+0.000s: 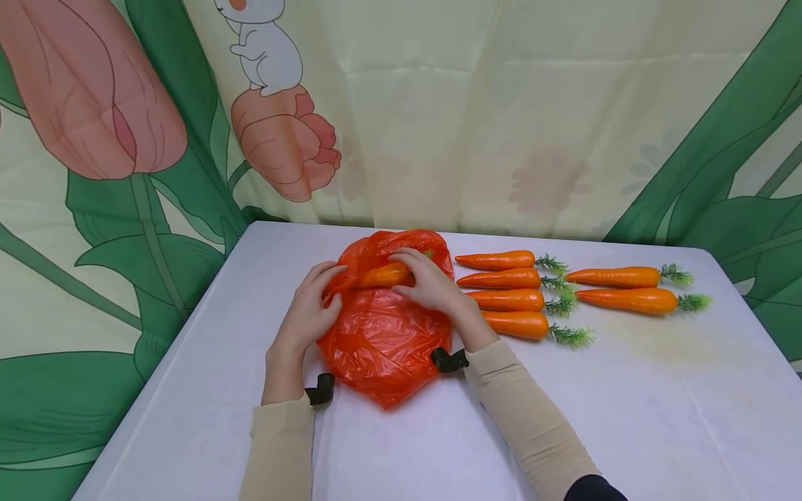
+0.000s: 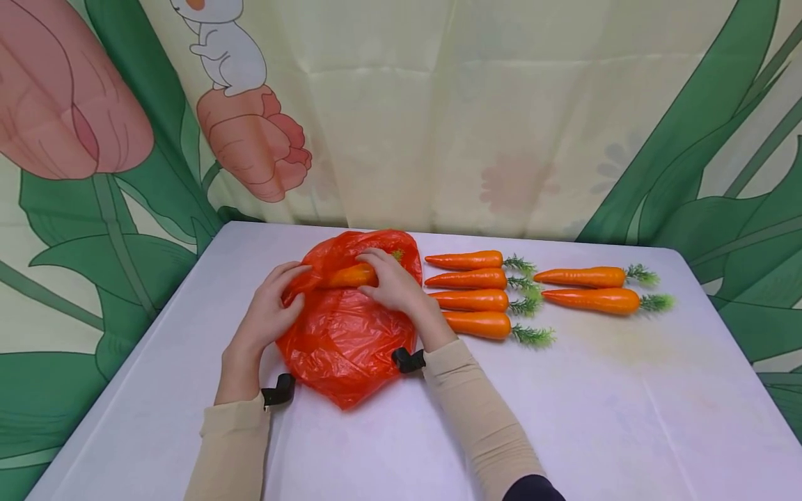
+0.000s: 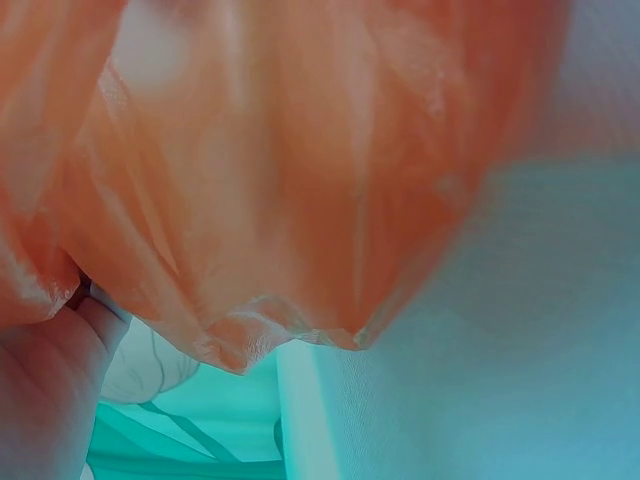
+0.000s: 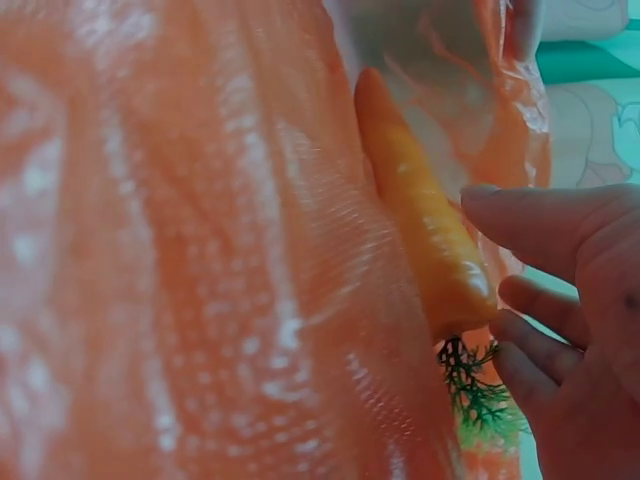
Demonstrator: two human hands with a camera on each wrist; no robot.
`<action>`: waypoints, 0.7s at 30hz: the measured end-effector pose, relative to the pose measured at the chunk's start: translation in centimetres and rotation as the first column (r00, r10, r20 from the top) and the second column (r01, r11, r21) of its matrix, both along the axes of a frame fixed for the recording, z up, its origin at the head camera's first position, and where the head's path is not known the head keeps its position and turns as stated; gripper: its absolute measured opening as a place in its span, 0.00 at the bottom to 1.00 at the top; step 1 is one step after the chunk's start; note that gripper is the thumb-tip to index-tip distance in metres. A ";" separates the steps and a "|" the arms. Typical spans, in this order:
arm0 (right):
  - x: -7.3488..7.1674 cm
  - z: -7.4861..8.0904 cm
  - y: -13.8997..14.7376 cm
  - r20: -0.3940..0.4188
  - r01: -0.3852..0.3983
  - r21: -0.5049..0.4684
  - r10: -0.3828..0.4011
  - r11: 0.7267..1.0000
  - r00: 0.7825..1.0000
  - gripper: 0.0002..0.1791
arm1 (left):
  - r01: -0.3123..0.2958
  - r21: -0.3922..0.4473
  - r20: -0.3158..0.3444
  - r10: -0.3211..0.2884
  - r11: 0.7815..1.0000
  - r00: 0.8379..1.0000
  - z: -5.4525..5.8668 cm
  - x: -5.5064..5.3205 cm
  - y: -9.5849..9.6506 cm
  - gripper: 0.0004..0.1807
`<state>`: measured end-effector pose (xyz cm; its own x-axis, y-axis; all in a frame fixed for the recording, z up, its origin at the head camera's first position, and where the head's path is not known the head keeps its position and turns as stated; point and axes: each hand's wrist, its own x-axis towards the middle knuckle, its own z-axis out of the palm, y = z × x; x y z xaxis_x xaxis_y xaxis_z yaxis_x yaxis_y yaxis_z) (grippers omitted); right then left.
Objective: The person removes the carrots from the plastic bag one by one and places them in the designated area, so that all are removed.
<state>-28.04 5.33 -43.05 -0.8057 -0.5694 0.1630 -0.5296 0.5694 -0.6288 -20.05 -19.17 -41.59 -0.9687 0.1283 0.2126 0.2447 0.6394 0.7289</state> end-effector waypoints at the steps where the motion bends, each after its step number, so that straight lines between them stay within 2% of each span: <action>1: 0.0 0.0 0.0 0.005 0.002 0.009 -0.002 1.000 1.000 0.32 | -0.001 -0.001 0.003 0.001 1.000 1.000 0.0 0.0 0.0 0.26; 11: 0.1 -0.5 -0.1 0.013 -0.023 0.084 0.022 0.996 1.000 0.33 | -0.005 -0.002 0.014 0.006 1.000 1.000 -0.1 -0.1 0.1 0.27; 21: -0.1 -0.8 -0.3 -0.031 -0.005 0.125 0.009 0.992 0.999 0.31 | -0.003 -0.003 0.013 0.003 1.000 1.000 -0.2 -0.1 0.2 0.27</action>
